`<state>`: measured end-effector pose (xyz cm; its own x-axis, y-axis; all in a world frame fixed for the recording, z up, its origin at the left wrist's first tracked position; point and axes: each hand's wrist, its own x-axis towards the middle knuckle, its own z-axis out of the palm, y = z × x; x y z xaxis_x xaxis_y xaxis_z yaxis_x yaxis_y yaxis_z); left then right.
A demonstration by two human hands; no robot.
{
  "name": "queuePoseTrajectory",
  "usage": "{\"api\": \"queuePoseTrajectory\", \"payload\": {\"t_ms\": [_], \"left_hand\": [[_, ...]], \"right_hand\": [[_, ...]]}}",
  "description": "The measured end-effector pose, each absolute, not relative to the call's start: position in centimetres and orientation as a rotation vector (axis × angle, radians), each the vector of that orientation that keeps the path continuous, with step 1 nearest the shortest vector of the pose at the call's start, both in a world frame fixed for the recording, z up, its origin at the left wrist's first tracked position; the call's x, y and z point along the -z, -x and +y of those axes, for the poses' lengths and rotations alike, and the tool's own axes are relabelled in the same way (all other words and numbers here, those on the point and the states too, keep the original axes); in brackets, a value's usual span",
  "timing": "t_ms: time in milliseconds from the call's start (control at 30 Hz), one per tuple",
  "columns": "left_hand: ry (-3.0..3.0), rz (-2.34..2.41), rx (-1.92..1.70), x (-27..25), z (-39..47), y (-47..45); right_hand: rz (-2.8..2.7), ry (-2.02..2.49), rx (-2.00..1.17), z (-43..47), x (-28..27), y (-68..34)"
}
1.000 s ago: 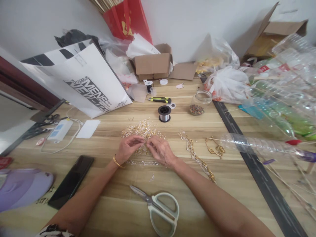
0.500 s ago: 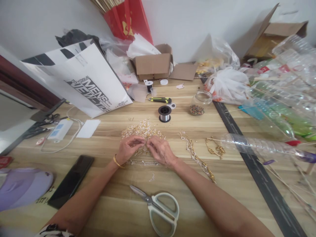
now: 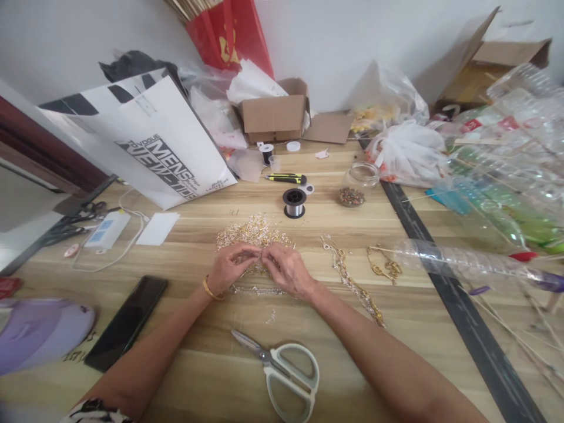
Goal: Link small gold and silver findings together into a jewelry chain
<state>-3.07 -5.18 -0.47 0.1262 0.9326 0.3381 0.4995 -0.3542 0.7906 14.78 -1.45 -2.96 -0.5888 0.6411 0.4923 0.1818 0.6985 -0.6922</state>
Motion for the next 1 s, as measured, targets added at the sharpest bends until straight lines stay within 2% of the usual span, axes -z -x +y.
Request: {"api": "queuePoseTrajectory", "payload": {"t_ms": [433, 1000], "left_hand": [[-1.385, 1.305, -1.203, 0.64, -4.84, 3.13], [-1.306, 1.229, -1.192, 0.27, -4.76, 3.08]], "right_hand": [[-2.102, 0.624, -0.765, -1.47, 2.94, -14.82], [-2.061, 0.596, -0.753, -1.54, 2.93, -14.91]]}}
